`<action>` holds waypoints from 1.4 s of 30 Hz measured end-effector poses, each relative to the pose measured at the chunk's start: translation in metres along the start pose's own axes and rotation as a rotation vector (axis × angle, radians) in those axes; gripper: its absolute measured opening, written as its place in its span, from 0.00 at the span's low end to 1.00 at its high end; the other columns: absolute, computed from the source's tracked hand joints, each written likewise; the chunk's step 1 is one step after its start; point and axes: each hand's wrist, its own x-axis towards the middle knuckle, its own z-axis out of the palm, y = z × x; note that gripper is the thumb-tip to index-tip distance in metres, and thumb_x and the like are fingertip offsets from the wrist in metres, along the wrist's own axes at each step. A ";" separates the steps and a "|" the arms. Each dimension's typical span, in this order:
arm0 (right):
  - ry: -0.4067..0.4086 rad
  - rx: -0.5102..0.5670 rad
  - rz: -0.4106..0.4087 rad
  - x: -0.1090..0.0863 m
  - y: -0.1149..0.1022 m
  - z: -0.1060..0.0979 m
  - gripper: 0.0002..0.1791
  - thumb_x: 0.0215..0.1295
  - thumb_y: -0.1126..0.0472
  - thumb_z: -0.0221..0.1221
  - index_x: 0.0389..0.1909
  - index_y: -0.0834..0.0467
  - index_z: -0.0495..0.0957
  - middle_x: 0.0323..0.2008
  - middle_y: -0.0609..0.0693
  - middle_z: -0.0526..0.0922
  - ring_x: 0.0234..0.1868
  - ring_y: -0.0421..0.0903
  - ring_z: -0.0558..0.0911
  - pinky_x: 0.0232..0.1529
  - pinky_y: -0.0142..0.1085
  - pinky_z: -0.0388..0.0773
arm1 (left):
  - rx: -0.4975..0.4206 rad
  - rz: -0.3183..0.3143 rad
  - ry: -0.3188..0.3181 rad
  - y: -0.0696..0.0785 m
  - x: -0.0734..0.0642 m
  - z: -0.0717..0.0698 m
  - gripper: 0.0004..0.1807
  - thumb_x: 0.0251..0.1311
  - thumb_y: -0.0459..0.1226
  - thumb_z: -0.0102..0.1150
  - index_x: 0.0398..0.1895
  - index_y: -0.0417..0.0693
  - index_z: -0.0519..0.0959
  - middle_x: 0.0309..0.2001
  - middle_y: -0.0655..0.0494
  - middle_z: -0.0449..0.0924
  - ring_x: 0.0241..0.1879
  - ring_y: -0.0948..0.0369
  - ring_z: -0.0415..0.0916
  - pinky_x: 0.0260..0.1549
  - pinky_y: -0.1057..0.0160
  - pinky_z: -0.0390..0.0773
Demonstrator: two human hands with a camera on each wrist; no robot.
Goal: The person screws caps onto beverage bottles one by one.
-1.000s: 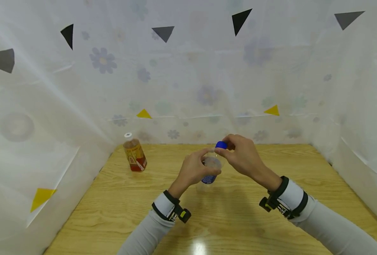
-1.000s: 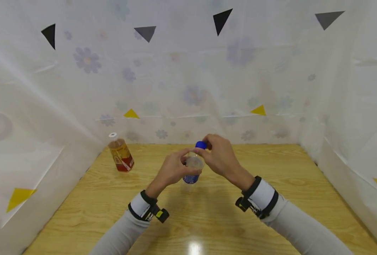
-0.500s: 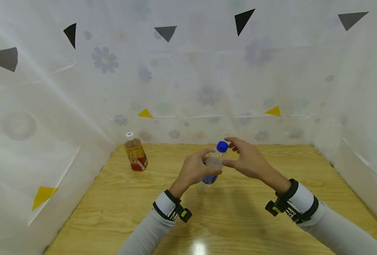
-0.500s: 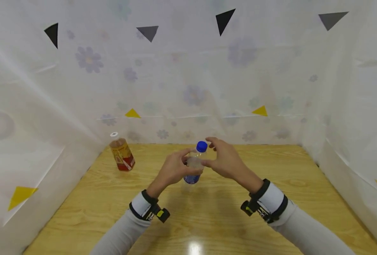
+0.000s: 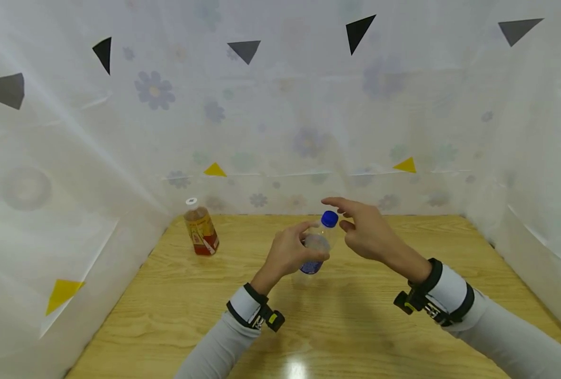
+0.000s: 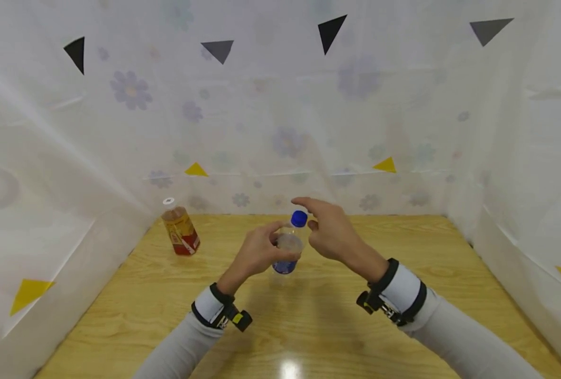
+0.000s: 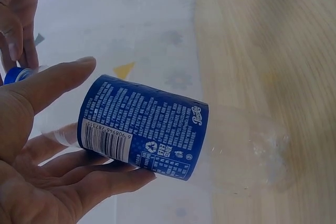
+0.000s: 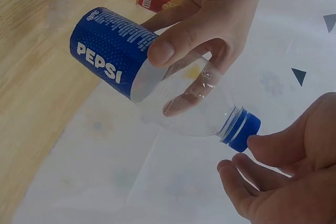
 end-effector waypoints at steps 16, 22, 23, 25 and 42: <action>0.018 -0.038 -0.080 0.006 -0.001 0.007 0.20 0.64 0.80 0.55 0.56 0.65 0.79 0.51 0.61 0.82 0.48 0.59 0.83 0.44 0.52 0.80 | 0.001 0.007 -0.010 -0.003 0.000 -0.001 0.41 0.48 0.52 0.78 0.67 0.57 0.74 0.51 0.48 0.83 0.48 0.54 0.82 0.38 0.56 0.82; 0.047 -0.047 -0.093 0.005 -0.001 0.010 0.17 0.65 0.78 0.57 0.54 0.67 0.79 0.48 0.62 0.81 0.47 0.59 0.83 0.44 0.50 0.81 | -0.003 0.007 -0.011 -0.003 0.000 -0.001 0.41 0.48 0.52 0.77 0.68 0.58 0.74 0.52 0.48 0.83 0.48 0.54 0.82 0.38 0.56 0.82; 0.055 -0.049 -0.096 0.005 -0.001 0.011 0.16 0.65 0.77 0.58 0.53 0.67 0.79 0.47 0.62 0.81 0.46 0.59 0.83 0.44 0.50 0.81 | -0.004 0.006 -0.010 -0.004 0.000 -0.001 0.41 0.48 0.52 0.77 0.68 0.58 0.74 0.52 0.48 0.83 0.48 0.54 0.82 0.38 0.55 0.82; 0.072 -0.052 -0.099 0.005 0.000 0.012 0.14 0.66 0.76 0.59 0.51 0.67 0.79 0.44 0.61 0.81 0.45 0.58 0.83 0.43 0.49 0.81 | -0.006 0.007 -0.008 -0.004 -0.001 -0.001 0.41 0.48 0.52 0.77 0.68 0.58 0.74 0.52 0.48 0.83 0.48 0.54 0.82 0.38 0.55 0.82; 0.164 -0.040 -0.074 0.003 0.006 0.017 0.07 0.65 0.62 0.67 0.39 0.62 0.81 0.34 0.53 0.80 0.36 0.51 0.79 0.39 0.48 0.77 | -0.001 0.017 0.002 -0.001 -0.002 -0.001 0.40 0.49 0.51 0.77 0.67 0.57 0.75 0.50 0.49 0.83 0.46 0.55 0.82 0.37 0.58 0.81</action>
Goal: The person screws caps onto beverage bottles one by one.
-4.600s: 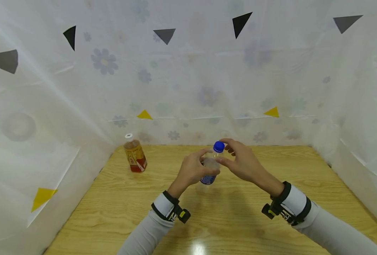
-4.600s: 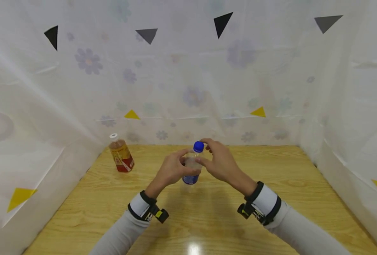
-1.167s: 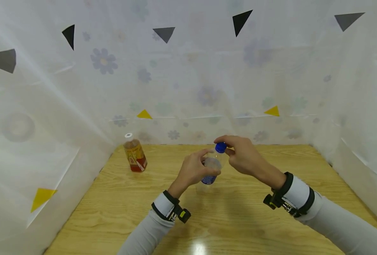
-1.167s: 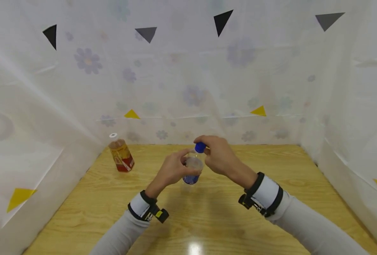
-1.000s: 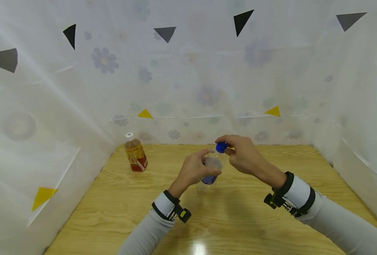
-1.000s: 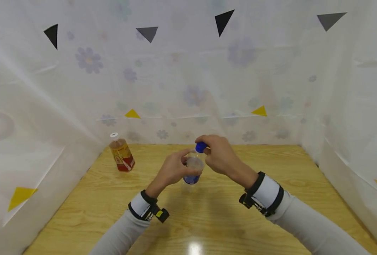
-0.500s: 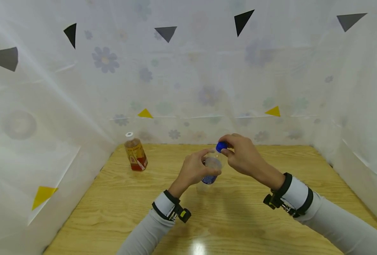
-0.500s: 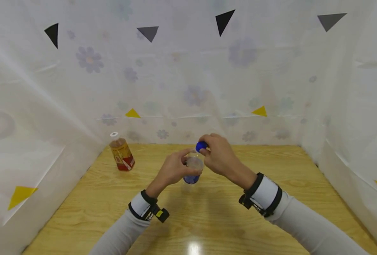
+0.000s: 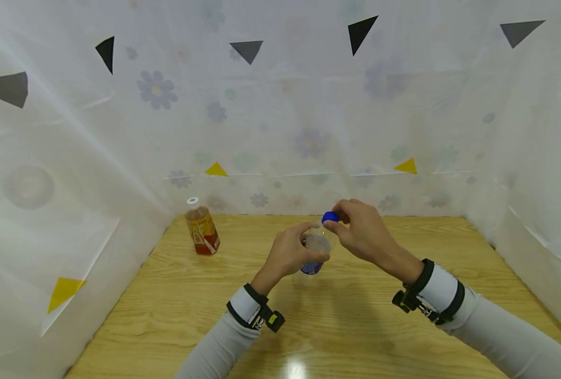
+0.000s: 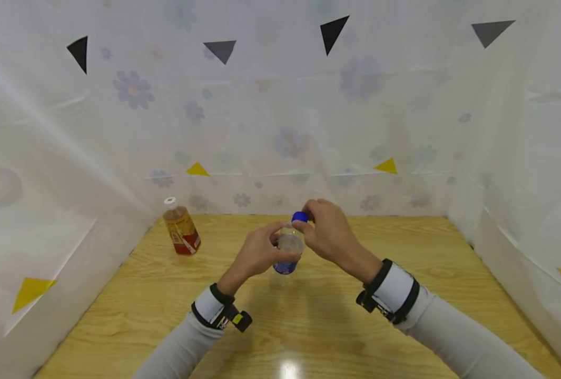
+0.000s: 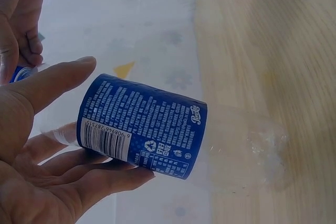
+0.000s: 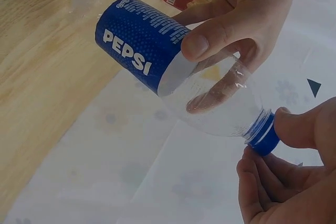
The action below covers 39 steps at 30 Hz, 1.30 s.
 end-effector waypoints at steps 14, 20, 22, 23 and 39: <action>-0.102 -0.005 0.045 -0.002 0.000 -0.006 0.21 0.68 0.62 0.64 0.59 0.66 0.75 0.48 0.61 0.81 0.47 0.60 0.80 0.46 0.53 0.77 | 0.019 0.011 -0.002 -0.001 0.002 0.002 0.40 0.49 0.52 0.77 0.67 0.57 0.75 0.50 0.49 0.84 0.46 0.55 0.83 0.37 0.57 0.82; -0.125 0.029 0.000 -0.002 -0.001 -0.007 0.27 0.65 0.78 0.54 0.65 0.63 0.73 0.57 0.61 0.79 0.53 0.60 0.80 0.45 0.52 0.79 | 0.031 0.012 -0.005 0.001 0.002 0.003 0.40 0.49 0.51 0.77 0.67 0.57 0.74 0.50 0.49 0.84 0.45 0.55 0.82 0.36 0.57 0.81; -0.126 0.038 -0.009 -0.002 -0.002 -0.007 0.27 0.64 0.80 0.53 0.63 0.62 0.75 0.56 0.60 0.80 0.52 0.58 0.81 0.44 0.50 0.80 | 0.027 0.013 -0.004 0.001 0.002 0.003 0.40 0.48 0.51 0.78 0.67 0.57 0.75 0.49 0.49 0.84 0.45 0.55 0.82 0.36 0.57 0.81; -0.124 0.042 -0.012 -0.002 -0.002 -0.006 0.26 0.64 0.81 0.52 0.62 0.63 0.76 0.55 0.60 0.80 0.52 0.57 0.81 0.43 0.49 0.80 | 0.028 0.013 -0.004 0.001 0.002 0.003 0.40 0.48 0.51 0.78 0.67 0.57 0.75 0.49 0.48 0.84 0.45 0.55 0.82 0.36 0.57 0.81; -0.091 0.038 -0.031 -0.002 -0.002 -0.001 0.24 0.61 0.82 0.53 0.57 0.65 0.78 0.52 0.61 0.80 0.52 0.57 0.81 0.46 0.49 0.80 | 0.016 0.002 -0.007 -0.001 0.003 0.002 0.40 0.48 0.52 0.78 0.67 0.58 0.75 0.51 0.48 0.83 0.48 0.54 0.82 0.37 0.57 0.82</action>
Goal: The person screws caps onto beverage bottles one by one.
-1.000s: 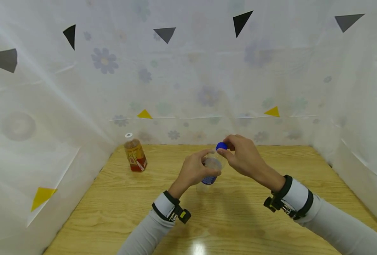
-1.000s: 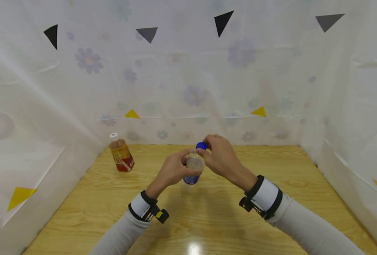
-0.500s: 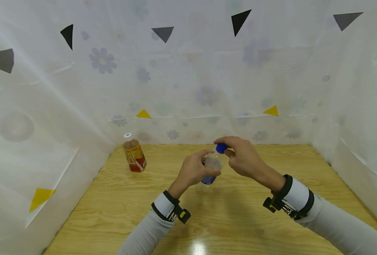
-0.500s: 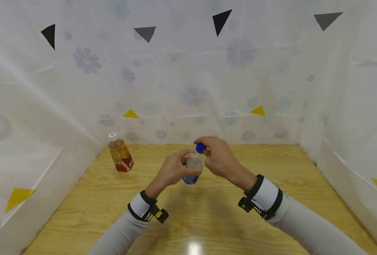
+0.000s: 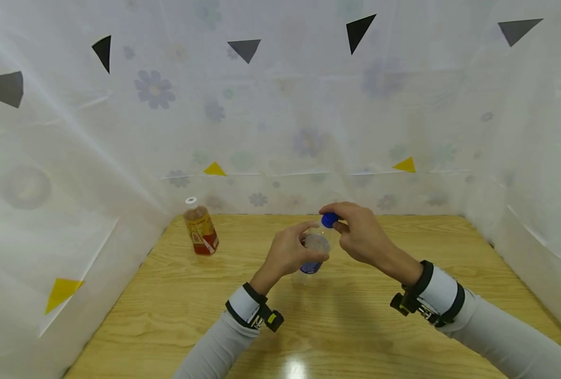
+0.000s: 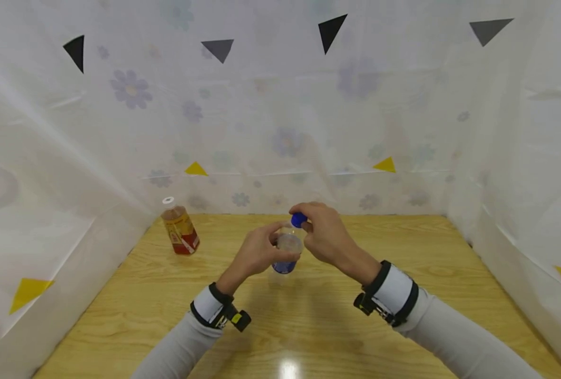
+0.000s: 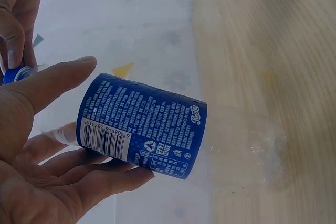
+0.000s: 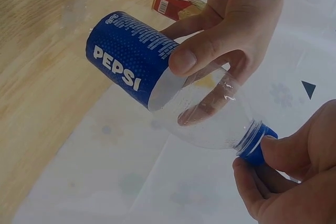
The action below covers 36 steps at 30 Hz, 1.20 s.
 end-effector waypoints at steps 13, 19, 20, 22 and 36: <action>0.018 0.008 0.014 0.000 -0.001 0.003 0.23 0.61 0.82 0.54 0.56 0.66 0.78 0.52 0.62 0.79 0.51 0.58 0.81 0.46 0.48 0.81 | 0.011 -0.013 -0.005 0.001 0.000 -0.001 0.40 0.49 0.51 0.77 0.67 0.58 0.74 0.51 0.48 0.83 0.47 0.54 0.82 0.38 0.56 0.82; 0.022 -0.007 0.028 0.001 -0.001 0.004 0.21 0.62 0.82 0.55 0.54 0.66 0.78 0.50 0.62 0.79 0.48 0.58 0.82 0.45 0.49 0.80 | 0.013 -0.012 -0.001 0.002 0.000 -0.001 0.39 0.49 0.51 0.78 0.67 0.58 0.75 0.50 0.48 0.84 0.46 0.54 0.82 0.37 0.56 0.82; 0.024 -0.011 0.030 0.002 0.000 0.004 0.20 0.63 0.81 0.55 0.54 0.66 0.78 0.49 0.62 0.80 0.48 0.58 0.82 0.45 0.49 0.81 | 0.012 -0.010 0.000 0.002 0.000 -0.001 0.39 0.49 0.50 0.78 0.67 0.57 0.75 0.50 0.48 0.84 0.46 0.54 0.82 0.37 0.56 0.82; 0.029 -0.015 0.033 0.002 0.000 0.004 0.19 0.63 0.81 0.56 0.53 0.66 0.79 0.48 0.62 0.80 0.47 0.58 0.82 0.44 0.49 0.81 | 0.016 -0.007 0.002 0.002 0.000 -0.001 0.39 0.49 0.51 0.78 0.67 0.57 0.75 0.50 0.49 0.84 0.47 0.54 0.82 0.36 0.56 0.82; 0.067 -0.047 0.048 0.001 -0.002 0.007 0.14 0.61 0.77 0.59 0.47 0.64 0.78 0.40 0.58 0.78 0.38 0.54 0.81 0.37 0.46 0.81 | 0.022 0.019 0.025 -0.001 -0.001 0.003 0.40 0.47 0.52 0.78 0.67 0.56 0.75 0.48 0.50 0.84 0.43 0.57 0.82 0.33 0.60 0.81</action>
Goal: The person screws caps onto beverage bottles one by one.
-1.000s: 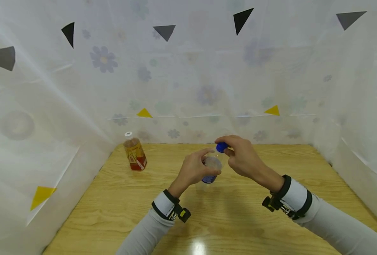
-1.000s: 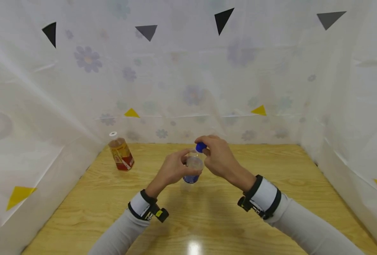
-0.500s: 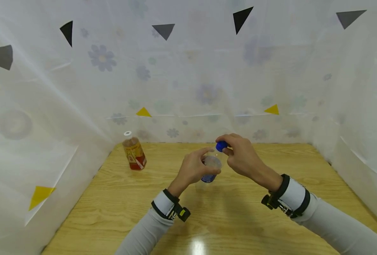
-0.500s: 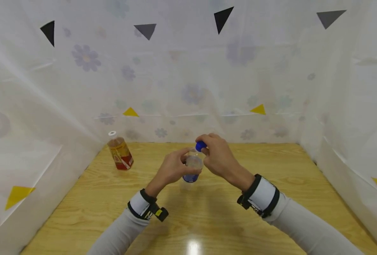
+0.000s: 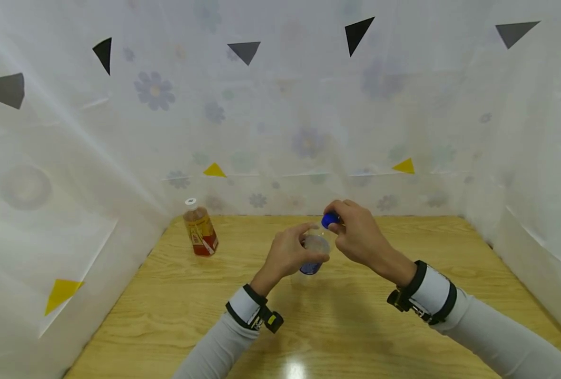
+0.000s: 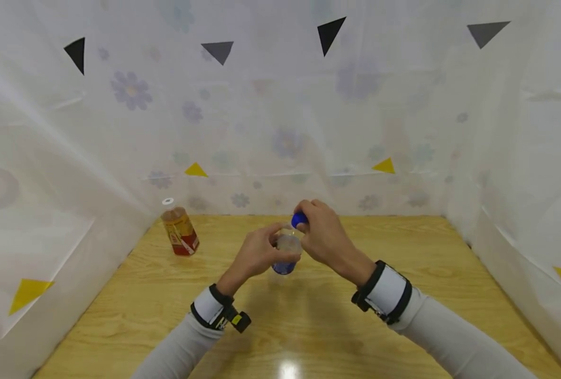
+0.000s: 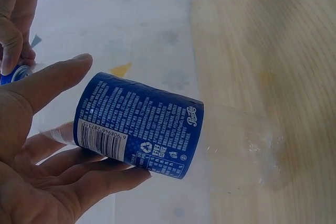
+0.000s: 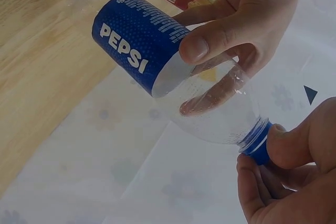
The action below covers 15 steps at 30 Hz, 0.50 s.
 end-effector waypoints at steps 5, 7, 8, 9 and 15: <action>0.015 -0.018 -0.010 0.000 0.001 0.002 0.12 0.61 0.77 0.60 0.45 0.64 0.77 0.37 0.56 0.77 0.34 0.51 0.79 0.33 0.44 0.78 | 0.001 0.007 0.008 -0.002 0.000 0.002 0.40 0.48 0.52 0.78 0.66 0.55 0.76 0.48 0.50 0.84 0.42 0.57 0.82 0.33 0.60 0.81; 0.021 -0.018 -0.013 0.000 0.001 0.002 0.12 0.61 0.77 0.60 0.45 0.64 0.77 0.37 0.56 0.77 0.34 0.51 0.78 0.33 0.44 0.77 | 0.002 0.011 0.012 -0.002 0.000 0.002 0.40 0.48 0.53 0.78 0.66 0.55 0.76 0.47 0.50 0.85 0.42 0.57 0.82 0.33 0.60 0.81; 0.024 -0.018 -0.013 0.000 0.001 0.003 0.12 0.62 0.77 0.60 0.44 0.64 0.77 0.37 0.56 0.77 0.33 0.51 0.78 0.32 0.44 0.77 | 0.002 0.012 0.012 -0.003 0.000 0.002 0.40 0.48 0.53 0.78 0.66 0.56 0.76 0.47 0.50 0.85 0.41 0.57 0.82 0.33 0.60 0.81; 0.027 -0.019 -0.013 0.000 0.001 0.003 0.12 0.62 0.77 0.60 0.44 0.64 0.77 0.37 0.56 0.77 0.33 0.51 0.78 0.32 0.44 0.77 | 0.004 0.014 0.014 -0.003 0.000 0.002 0.40 0.48 0.53 0.78 0.66 0.56 0.76 0.46 0.50 0.85 0.41 0.58 0.82 0.32 0.61 0.81; 0.024 -0.024 -0.020 0.001 0.002 0.004 0.10 0.64 0.76 0.60 0.45 0.64 0.77 0.37 0.57 0.77 0.34 0.51 0.78 0.33 0.44 0.76 | 0.000 0.014 0.016 -0.002 -0.001 0.000 0.39 0.48 0.52 0.78 0.65 0.56 0.76 0.46 0.50 0.85 0.41 0.57 0.82 0.32 0.60 0.81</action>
